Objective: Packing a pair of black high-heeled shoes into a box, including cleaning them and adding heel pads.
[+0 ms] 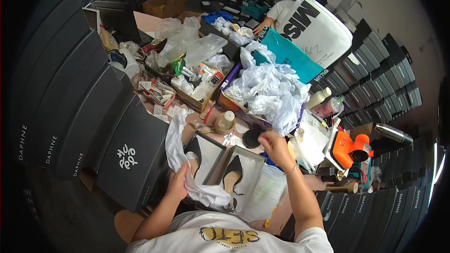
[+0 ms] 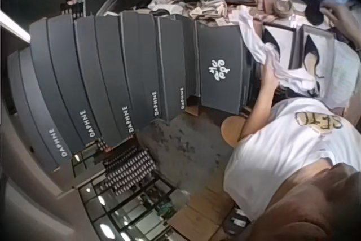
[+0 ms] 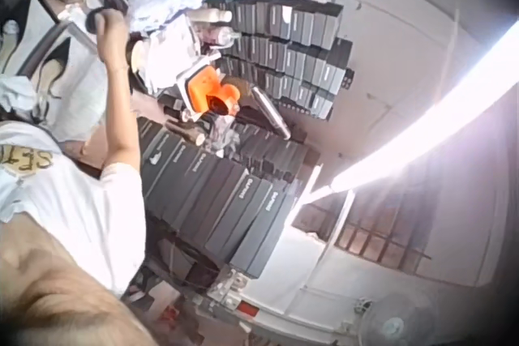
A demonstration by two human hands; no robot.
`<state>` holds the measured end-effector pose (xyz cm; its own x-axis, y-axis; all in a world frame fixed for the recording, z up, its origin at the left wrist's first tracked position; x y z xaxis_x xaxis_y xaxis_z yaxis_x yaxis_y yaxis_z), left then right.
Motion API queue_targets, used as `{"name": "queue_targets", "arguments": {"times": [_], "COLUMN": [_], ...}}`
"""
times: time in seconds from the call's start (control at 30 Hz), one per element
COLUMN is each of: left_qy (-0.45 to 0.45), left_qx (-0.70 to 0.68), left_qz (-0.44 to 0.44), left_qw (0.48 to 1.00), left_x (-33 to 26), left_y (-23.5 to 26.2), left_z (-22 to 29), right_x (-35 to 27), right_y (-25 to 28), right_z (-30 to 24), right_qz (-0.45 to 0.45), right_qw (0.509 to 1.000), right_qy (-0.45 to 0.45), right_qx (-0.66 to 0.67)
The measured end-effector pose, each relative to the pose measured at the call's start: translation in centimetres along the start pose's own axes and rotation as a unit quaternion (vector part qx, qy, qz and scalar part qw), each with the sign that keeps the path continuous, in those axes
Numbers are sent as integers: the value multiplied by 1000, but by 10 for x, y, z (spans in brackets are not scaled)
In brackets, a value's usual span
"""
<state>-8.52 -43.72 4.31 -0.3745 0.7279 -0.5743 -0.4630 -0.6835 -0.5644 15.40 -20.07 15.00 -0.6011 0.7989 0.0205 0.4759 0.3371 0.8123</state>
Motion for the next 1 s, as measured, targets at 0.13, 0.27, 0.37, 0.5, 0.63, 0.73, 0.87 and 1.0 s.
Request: {"name": "queue_targets", "arguments": {"times": [0.13,0.27,0.37,0.5,0.63,0.73,0.87,1.0], "left_qy": [93,92,98,113,125,160,242,272], "left_qx": [-133,-121,-76,-29,-74,-51,-44,-25], "left_qz": [-124,-136,-144,-145,-145,-179,-199,-237], "left_qw": [979,979,982,983,979,969,949,932], "left_x": [-4,-5,-3,26,32,24,5,-11], "left_y": [2,-18,-40,-50,-105,-122,-102,-72], "left_z": [-23,-35,-16,-14,-17,-38,-45,-46], "right_x": [142,213,214,146,31,-48,-113,-129], "right_y": [-16,-66,-66,2,-11,-42,-69,-57], "right_z": [15,60,56,-7,-51,-56,-37,-14], "right_qz": [92,0,-6,22,-7,-87,-71,-176], "right_qw": [953,853,854,958,984,992,976,968], "right_qy": [124,75,66,101,172,56,-37,-24], "right_qx": [-259,-516,-517,-269,-37,65,203,180]}}
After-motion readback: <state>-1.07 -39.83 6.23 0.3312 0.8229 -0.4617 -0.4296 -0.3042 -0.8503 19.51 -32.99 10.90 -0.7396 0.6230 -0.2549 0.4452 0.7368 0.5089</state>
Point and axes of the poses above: each hand's wrist, its own x-axis towards the middle knuckle, its own y-axis out of the back of the hand, z = x × y, the point moved 1 cm from there along x, towards the middle knuckle, and after that the axes turned 4 degrees about -x, right-handed, at the moved point
